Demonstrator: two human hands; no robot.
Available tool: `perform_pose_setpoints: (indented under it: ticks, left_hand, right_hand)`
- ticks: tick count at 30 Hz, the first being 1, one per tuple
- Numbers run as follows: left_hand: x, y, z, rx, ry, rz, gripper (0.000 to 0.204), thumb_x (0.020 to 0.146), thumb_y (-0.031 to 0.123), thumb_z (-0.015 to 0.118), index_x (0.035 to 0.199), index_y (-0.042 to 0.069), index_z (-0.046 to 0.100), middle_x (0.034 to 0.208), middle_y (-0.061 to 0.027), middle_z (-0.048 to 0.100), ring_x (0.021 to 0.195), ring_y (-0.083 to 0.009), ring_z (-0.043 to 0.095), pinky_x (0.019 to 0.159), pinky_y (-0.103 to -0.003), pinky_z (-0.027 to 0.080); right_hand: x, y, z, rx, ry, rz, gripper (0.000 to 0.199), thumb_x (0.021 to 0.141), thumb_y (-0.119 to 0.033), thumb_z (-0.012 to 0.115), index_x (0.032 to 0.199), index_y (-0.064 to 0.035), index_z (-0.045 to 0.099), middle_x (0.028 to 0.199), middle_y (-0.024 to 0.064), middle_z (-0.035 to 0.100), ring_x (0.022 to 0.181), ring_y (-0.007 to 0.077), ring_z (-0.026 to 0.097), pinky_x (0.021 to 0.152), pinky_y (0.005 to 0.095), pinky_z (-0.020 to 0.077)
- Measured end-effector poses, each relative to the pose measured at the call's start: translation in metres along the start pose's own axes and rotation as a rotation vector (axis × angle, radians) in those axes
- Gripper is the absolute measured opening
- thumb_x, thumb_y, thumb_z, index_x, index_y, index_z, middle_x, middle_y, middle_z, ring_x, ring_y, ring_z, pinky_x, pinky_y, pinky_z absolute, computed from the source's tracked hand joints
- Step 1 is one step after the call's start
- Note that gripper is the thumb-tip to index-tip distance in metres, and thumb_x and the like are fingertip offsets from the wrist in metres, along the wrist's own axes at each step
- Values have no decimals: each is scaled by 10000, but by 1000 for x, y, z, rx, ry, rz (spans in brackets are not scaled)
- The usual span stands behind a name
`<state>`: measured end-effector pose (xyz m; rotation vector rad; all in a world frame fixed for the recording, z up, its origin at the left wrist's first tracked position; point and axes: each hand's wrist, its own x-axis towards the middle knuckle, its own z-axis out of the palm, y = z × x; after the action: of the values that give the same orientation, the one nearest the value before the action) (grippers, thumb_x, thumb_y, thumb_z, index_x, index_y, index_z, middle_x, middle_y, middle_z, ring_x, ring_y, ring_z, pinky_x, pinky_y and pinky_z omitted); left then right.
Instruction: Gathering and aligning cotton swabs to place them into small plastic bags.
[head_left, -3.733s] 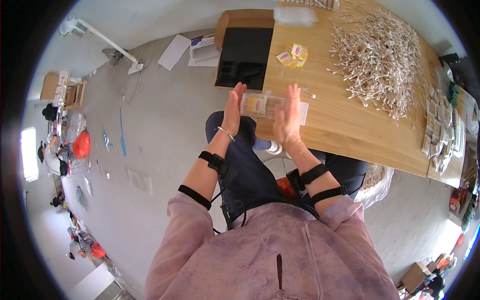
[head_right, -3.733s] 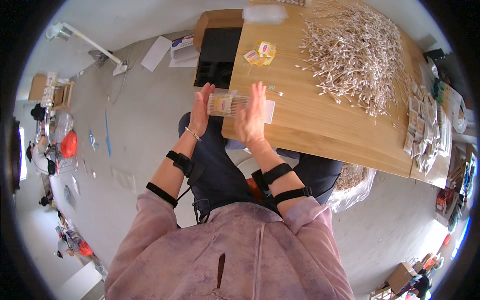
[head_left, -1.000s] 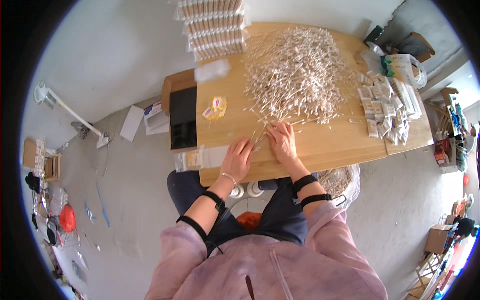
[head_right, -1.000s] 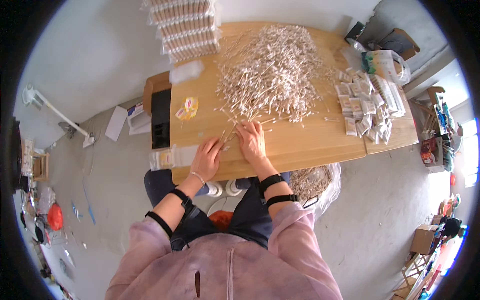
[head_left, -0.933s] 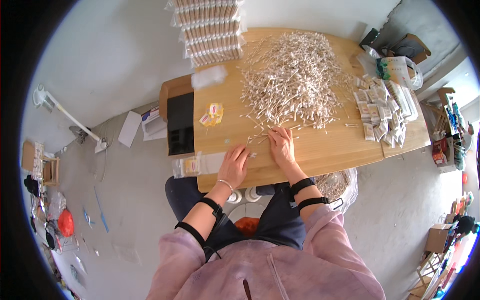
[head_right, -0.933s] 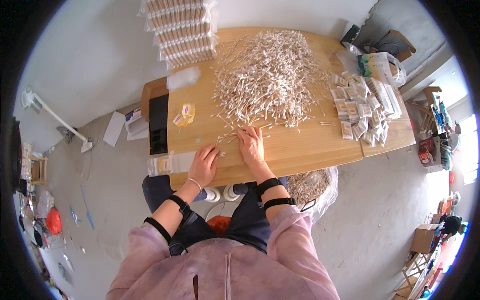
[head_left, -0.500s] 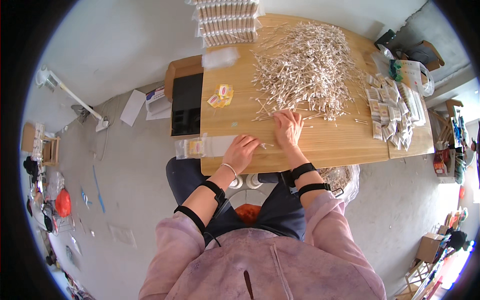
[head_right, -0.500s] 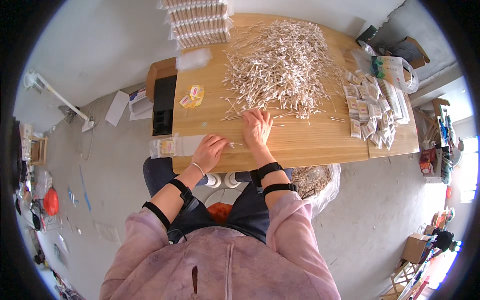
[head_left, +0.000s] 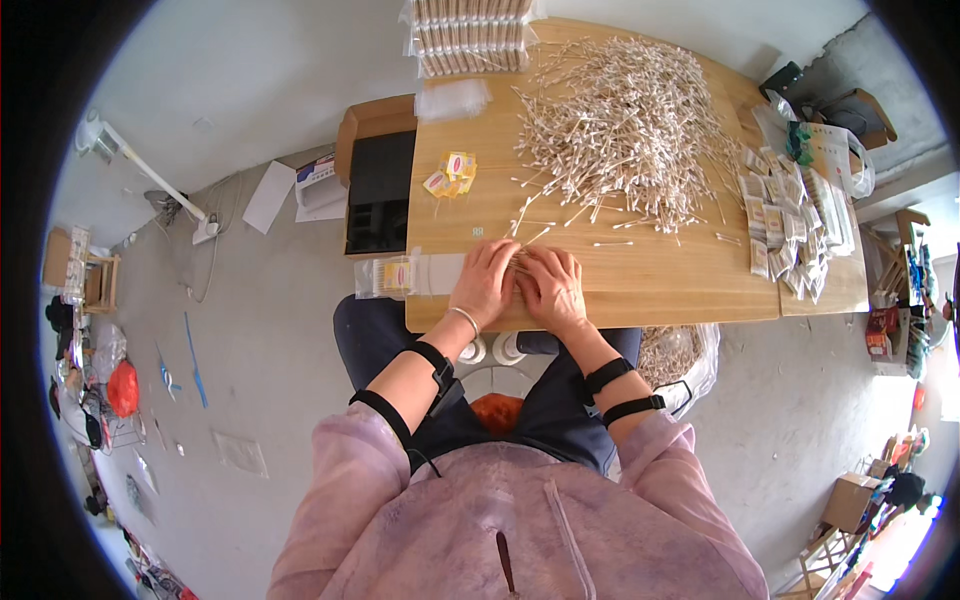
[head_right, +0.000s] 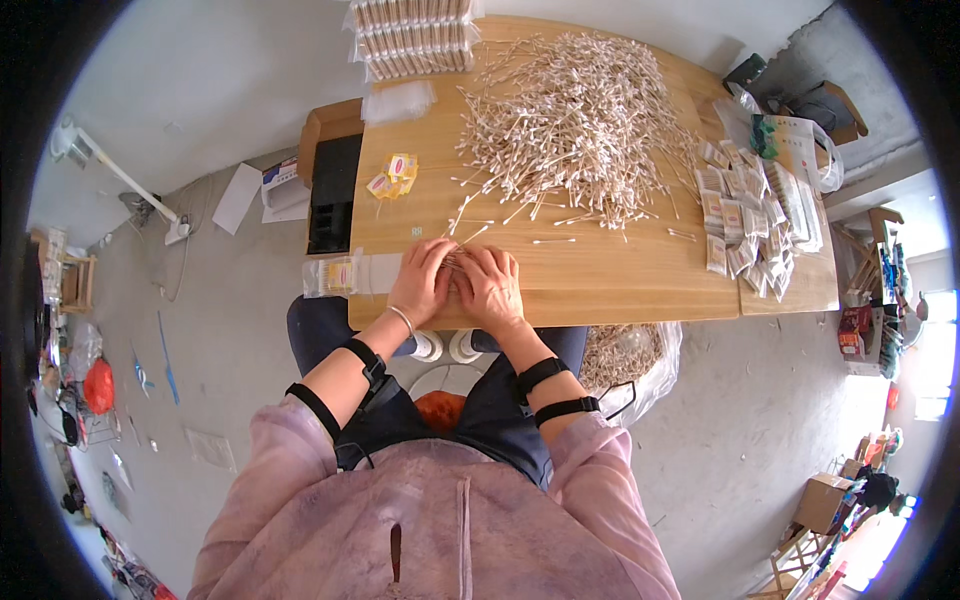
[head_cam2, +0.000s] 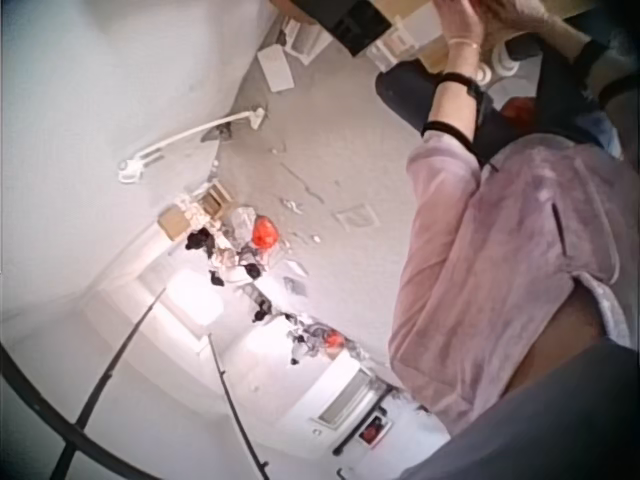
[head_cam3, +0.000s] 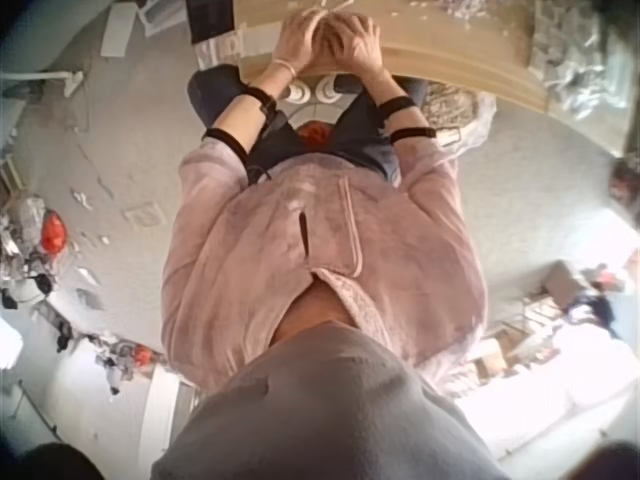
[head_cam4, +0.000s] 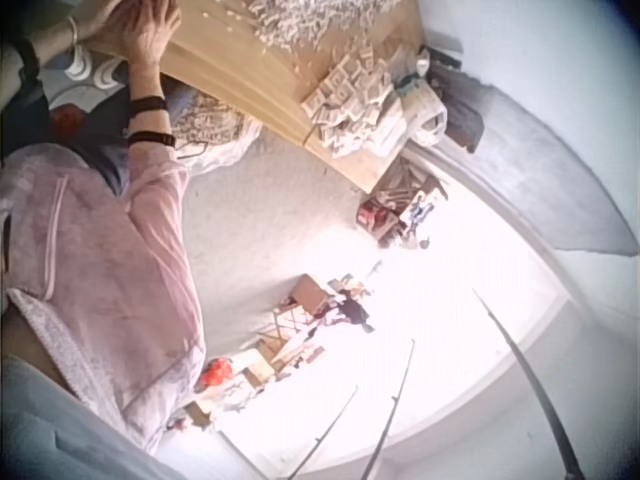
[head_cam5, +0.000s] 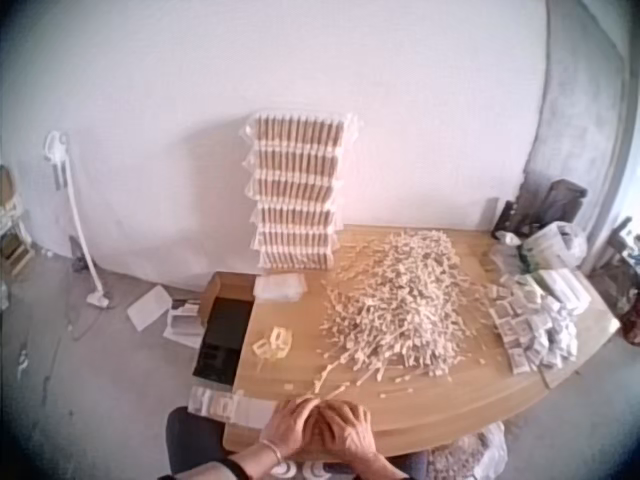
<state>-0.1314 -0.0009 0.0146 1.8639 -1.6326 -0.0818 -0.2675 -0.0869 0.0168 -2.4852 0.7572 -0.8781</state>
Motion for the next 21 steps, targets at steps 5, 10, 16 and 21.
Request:
perform_pose_setpoints:
  ticks: [5, 10, 16, 21]
  left_hand:
    - [13, -14, 12, -225, 214, -232, 360, 814, 26, 599, 1171, 33, 550, 1127, -178, 572, 1049, -360, 526, 910, -430, 434]
    - [58, -32, 18, -65, 141, -147, 264, 757, 63, 704, 1011, 56, 632, 954, -149, 603, 920, -330, 580, 806, -398, 473]
    - [64, -32, 19, -147, -26, -108, 97, 759, 64, 709, 820, 53, 635, 839, -110, 627, 831, -302, 604, 743, -393, 488]
    - [51, -30, 10, -181, -130, -36, 84, 778, 71, 695, 846, 49, 652, 835, -124, 633, 781, -304, 619, 702, -384, 499]
  right_hand:
    - [-3, 10, 6, 54, 25, -63, 191, 773, -122, 667, 961, -93, 665, 1048, 36, 634, 1045, 270, 540, 925, 438, 399]
    - [-3, 6, 8, 71, 61, -103, 175, 759, -103, 669, 934, -93, 663, 1034, 22, 638, 1034, 249, 548, 913, 432, 408]
    - [-4, 8, 8, 62, 74, -88, 173, 751, -106, 667, 923, -96, 658, 1052, 13, 634, 1035, 244, 548, 914, 424, 410]
    - [-3, 7, 5, 70, -6, -76, 210, 751, -99, 662, 961, -101, 652, 1116, 42, 603, 1070, 259, 526, 931, 436, 394]
